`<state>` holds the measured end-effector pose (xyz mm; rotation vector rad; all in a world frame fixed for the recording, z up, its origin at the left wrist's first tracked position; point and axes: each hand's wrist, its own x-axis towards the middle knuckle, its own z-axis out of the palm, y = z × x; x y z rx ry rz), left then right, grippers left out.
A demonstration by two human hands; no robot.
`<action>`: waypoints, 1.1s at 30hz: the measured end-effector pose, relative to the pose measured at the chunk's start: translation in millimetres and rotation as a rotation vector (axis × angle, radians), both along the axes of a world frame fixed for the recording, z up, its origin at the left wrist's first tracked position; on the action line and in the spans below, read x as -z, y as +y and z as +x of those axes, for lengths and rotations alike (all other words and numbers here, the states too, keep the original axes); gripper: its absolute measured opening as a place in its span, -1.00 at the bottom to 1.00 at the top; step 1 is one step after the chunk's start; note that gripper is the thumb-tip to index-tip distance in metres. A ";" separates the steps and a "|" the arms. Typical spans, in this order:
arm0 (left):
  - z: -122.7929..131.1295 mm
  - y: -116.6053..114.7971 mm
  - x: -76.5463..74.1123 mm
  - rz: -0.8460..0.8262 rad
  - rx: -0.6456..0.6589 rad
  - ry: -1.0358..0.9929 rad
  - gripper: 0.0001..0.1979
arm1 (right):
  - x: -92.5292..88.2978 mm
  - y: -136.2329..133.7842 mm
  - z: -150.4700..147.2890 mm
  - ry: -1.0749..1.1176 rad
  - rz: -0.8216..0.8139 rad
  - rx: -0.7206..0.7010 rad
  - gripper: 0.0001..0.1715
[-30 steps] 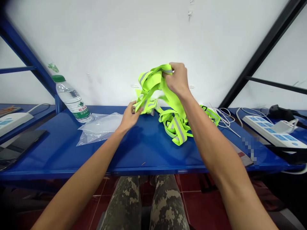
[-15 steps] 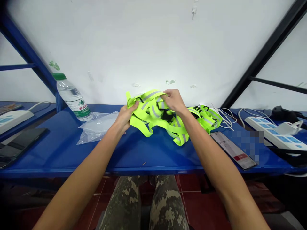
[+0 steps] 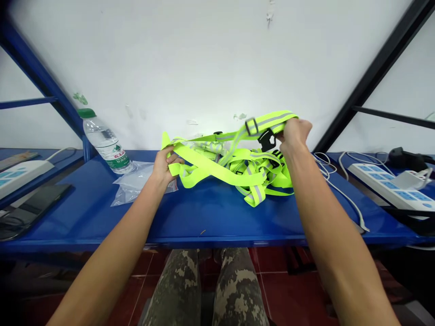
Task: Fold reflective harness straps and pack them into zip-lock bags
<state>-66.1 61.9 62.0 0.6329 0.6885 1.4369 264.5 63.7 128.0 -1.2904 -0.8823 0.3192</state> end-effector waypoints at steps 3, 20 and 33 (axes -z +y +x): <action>-0.6 -3.2 -1.6 0.044 0.004 -0.027 -0.82 | -19.7 -9.8 12.5 0.306 0.126 -0.017 -0.64; -6.5 -4.5 -0.1 0.129 0.288 -0.158 -0.63 | 13.7 -23.0 -27.8 -0.185 -0.118 -0.603 -0.59; -8.2 -15.0 -4.4 0.229 0.319 -0.044 -0.59 | 19.4 -52.4 -125.8 -0.926 -0.206 -0.963 0.13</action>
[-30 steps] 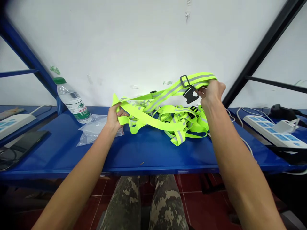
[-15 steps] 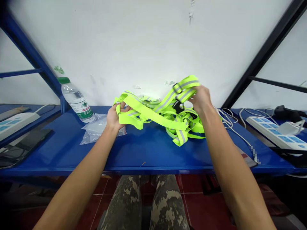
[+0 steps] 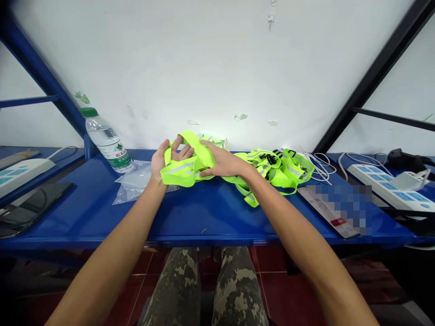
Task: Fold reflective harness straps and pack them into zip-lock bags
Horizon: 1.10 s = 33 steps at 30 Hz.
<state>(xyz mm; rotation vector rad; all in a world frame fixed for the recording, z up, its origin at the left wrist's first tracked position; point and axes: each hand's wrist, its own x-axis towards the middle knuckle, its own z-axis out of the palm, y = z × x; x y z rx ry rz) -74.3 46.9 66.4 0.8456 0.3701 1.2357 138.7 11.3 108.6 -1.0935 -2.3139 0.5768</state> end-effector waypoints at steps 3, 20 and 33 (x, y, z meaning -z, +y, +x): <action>-0.8 6.9 0.5 -0.060 -0.116 -0.005 -0.63 | -5.1 10.1 14.1 -0.068 -0.135 0.065 -0.23; 21.4 6.5 14.8 0.096 -0.163 0.420 -0.31 | -48.1 33.9 81.2 -0.260 -0.047 0.337 -0.40; 31.3 7.3 38.6 0.372 -0.390 0.955 -0.70 | 34.2 43.1 58.7 -0.483 0.123 0.456 -0.72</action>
